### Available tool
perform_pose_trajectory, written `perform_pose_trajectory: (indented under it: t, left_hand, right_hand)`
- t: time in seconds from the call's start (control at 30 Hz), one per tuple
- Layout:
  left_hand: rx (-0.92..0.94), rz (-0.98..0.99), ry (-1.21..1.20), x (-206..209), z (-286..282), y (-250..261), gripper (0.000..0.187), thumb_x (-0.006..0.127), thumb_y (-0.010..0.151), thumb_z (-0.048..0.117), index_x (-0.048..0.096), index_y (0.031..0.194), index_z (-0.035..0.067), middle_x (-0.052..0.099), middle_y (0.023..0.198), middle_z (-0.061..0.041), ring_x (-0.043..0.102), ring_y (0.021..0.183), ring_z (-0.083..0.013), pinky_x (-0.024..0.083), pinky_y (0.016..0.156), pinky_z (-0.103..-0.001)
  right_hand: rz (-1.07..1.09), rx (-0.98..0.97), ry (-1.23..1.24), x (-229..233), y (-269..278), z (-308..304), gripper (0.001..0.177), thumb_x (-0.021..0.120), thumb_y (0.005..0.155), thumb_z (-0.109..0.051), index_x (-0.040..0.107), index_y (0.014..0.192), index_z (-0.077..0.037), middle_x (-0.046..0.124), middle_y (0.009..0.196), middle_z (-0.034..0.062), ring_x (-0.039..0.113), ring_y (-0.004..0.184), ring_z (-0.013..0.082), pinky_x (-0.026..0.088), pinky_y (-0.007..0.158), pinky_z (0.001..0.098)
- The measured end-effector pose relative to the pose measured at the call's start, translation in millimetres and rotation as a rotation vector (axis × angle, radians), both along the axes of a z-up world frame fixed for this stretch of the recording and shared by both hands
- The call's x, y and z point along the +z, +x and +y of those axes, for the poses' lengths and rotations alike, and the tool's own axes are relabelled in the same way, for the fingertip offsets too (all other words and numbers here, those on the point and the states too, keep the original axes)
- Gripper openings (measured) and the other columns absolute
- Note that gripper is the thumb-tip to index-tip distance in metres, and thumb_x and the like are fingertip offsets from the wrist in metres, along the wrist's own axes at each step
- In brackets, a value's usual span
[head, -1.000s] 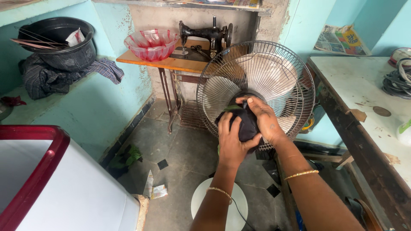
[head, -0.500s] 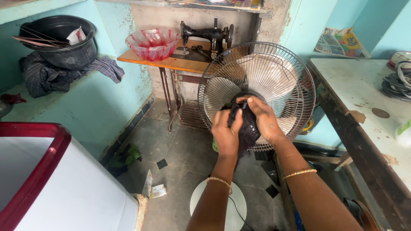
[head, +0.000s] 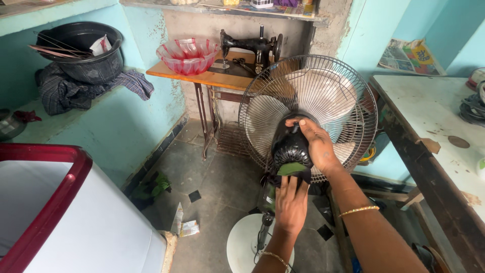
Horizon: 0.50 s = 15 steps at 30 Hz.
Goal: The person wipes the front grill and motor housing of a standing electric fan using a green cloth. They rotate the fan head to reach different areas and continue wiping the metal cage and plastic cover throughout the clip.
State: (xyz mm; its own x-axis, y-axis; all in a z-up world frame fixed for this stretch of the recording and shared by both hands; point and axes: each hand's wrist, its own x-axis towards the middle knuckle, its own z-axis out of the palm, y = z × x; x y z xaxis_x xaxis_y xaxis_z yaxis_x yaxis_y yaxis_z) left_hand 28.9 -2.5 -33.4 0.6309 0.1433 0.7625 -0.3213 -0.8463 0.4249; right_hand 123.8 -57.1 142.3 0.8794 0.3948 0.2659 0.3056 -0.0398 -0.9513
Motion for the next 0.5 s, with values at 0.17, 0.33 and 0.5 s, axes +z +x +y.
perform_pose_trajectory:
  t: [0.17, 0.33, 0.5]
  left_hand:
    - [0.049, 0.057, -0.019, 37.8, 9.2, 13.3, 0.025, 0.068, 0.098, 0.022, 0.067, 0.120, 0.010, 0.053, 0.138, -0.015, 0.044, 0.141, -0.0428, 0.039, 0.100, -0.066]
    - [0.109, -0.056, -0.143, 96.4, 18.9, 11.3, 0.048, 0.073, 0.090, 0.028, 0.060, 0.128, 0.002, 0.049, 0.143, -0.022, 0.039, 0.142, -0.0473, 0.037, 0.101, -0.066]
    - [0.043, -0.099, -0.229, 131.4, 37.1, 8.4, 0.070, 0.077, 0.081, 0.035, 0.056, 0.135, -0.005, 0.050, 0.143, -0.025, 0.044, 0.135, -0.0468, 0.041, 0.112, -0.058]
  right_hand:
    - [0.007, -0.006, -0.009, 3.3, -4.3, 1.9, 0.044, 0.041, 0.107, -0.035, 0.073, 0.118, -0.007, 0.072, 0.123, 0.0076, 0.064, 0.118, 0.0199, 0.046, 0.109, 0.0331]
    - [0.002, -0.038, -0.076, 14.1, -10.4, 7.7, 0.061, 0.026, 0.105, -0.050, 0.065, 0.134, -0.013, 0.069, 0.133, 0.0061, 0.060, 0.129, 0.0213, 0.040, 0.115, 0.0338]
    - [-0.003, -0.050, -0.122, 18.3, -11.9, 7.1, 0.068, 0.021, 0.102, -0.057, 0.053, 0.148, -0.019, 0.067, 0.139, 0.0072, 0.050, 0.141, 0.0230, 0.027, 0.122, 0.0369]
